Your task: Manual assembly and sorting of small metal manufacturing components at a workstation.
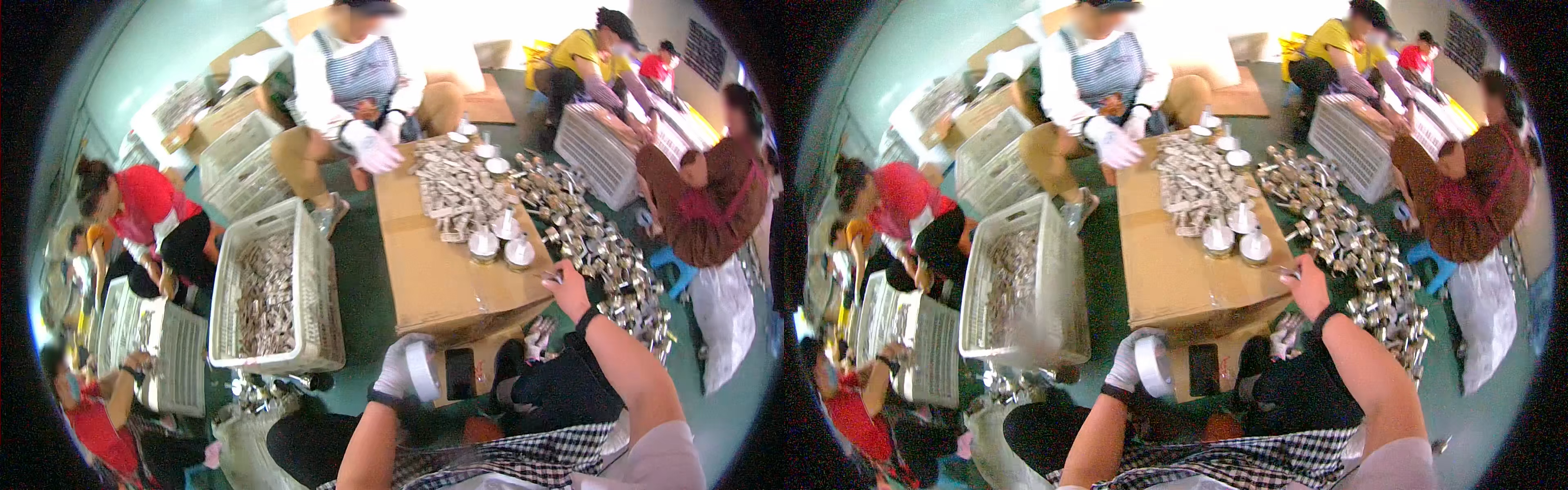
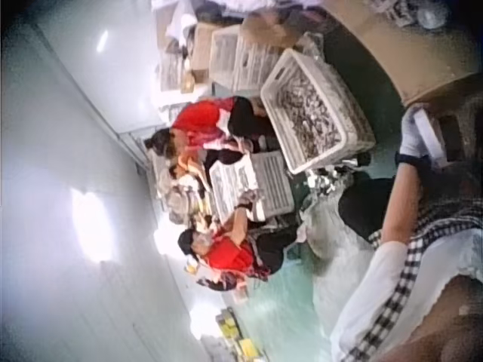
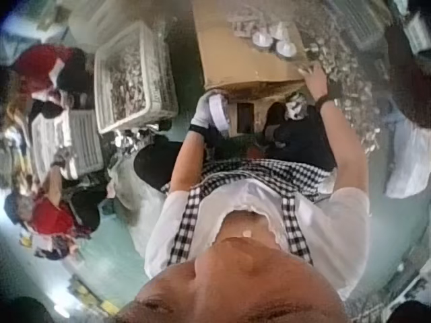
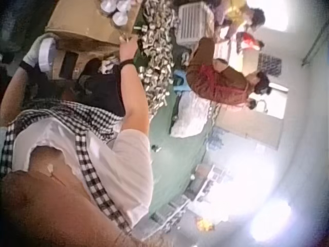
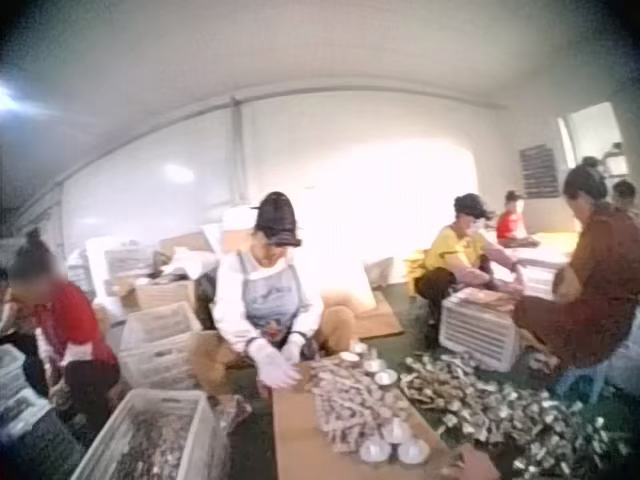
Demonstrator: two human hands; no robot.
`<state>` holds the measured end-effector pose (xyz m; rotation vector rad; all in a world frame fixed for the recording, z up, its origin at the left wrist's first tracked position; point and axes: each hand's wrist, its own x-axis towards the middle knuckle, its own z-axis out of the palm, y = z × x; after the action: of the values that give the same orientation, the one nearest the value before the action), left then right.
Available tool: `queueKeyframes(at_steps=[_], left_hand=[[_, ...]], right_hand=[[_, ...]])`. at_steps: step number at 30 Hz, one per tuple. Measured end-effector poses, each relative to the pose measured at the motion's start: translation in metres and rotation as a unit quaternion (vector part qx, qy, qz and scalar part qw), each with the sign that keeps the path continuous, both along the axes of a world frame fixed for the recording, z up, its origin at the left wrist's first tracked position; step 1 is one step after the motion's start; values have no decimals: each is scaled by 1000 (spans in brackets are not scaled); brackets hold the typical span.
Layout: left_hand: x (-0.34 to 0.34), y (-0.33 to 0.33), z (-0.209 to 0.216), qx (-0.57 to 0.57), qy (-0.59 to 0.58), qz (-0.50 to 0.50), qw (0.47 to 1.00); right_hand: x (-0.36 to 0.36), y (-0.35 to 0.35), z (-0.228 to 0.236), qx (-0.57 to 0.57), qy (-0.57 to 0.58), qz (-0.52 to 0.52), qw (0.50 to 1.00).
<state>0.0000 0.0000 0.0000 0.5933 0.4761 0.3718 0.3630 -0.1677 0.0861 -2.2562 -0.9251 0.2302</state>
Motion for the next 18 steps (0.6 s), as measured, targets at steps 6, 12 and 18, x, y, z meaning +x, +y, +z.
queueKeyframes(at_steps=[6, 12, 18], left_hand=[[-4, -10, -14, 259, 50, 59, 963], [-10, -18, -5, 161, 38, 74, 984], [-10, -34, 13, 311, 53, 115, 942]], right_hand=[[1, -2, -2, -21, 2, 59, 998], [-6, 5, 11, -49, -16, 60, 997], [-13, 7, 20, -70, -33, 47, 996]])
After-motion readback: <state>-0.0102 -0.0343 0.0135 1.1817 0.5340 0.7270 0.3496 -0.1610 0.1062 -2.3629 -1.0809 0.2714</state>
